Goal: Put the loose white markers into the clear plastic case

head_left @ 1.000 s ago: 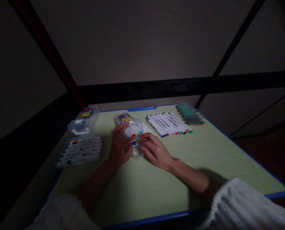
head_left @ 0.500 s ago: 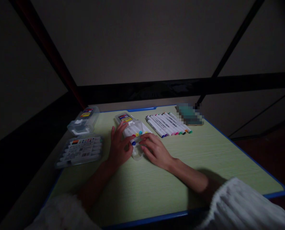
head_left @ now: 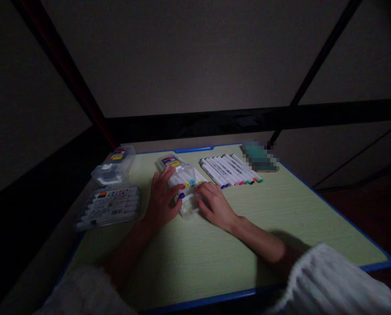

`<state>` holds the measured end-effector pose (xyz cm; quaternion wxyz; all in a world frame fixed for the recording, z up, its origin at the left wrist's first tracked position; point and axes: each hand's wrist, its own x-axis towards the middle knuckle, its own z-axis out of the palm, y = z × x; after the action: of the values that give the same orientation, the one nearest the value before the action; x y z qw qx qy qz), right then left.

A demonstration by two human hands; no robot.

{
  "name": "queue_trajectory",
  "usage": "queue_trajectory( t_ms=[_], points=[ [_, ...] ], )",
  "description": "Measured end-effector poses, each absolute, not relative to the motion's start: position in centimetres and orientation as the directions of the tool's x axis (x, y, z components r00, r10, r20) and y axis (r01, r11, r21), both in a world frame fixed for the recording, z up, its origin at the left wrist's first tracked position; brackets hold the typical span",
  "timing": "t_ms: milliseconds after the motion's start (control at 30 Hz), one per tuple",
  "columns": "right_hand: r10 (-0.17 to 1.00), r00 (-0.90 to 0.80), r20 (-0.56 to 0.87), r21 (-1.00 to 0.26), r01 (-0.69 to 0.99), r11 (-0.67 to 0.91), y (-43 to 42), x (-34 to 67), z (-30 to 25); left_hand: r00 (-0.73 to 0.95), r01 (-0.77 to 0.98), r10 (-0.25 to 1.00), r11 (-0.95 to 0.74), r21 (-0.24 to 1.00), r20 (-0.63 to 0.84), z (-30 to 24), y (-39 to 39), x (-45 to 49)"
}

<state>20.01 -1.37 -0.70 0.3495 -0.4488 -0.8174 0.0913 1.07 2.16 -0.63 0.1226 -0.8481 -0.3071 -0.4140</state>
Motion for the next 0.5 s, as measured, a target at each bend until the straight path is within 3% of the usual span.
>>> queue_trajectory(
  t_ms=[200,500],
  points=[
    [0.791,-0.361,0.493,-0.461,0.663,0.59,-1.38,20.03,-0.72,0.535,0.557,0.315,-0.829,-0.047,0.784,-0.62,2.47,0.44],
    [0.797,-0.36,0.485,-0.461,0.669,0.583,-1.33,20.08,-0.73,0.521,0.567,0.302,-0.821,-0.06,0.798,-0.63,2.61,0.58]
  ],
)
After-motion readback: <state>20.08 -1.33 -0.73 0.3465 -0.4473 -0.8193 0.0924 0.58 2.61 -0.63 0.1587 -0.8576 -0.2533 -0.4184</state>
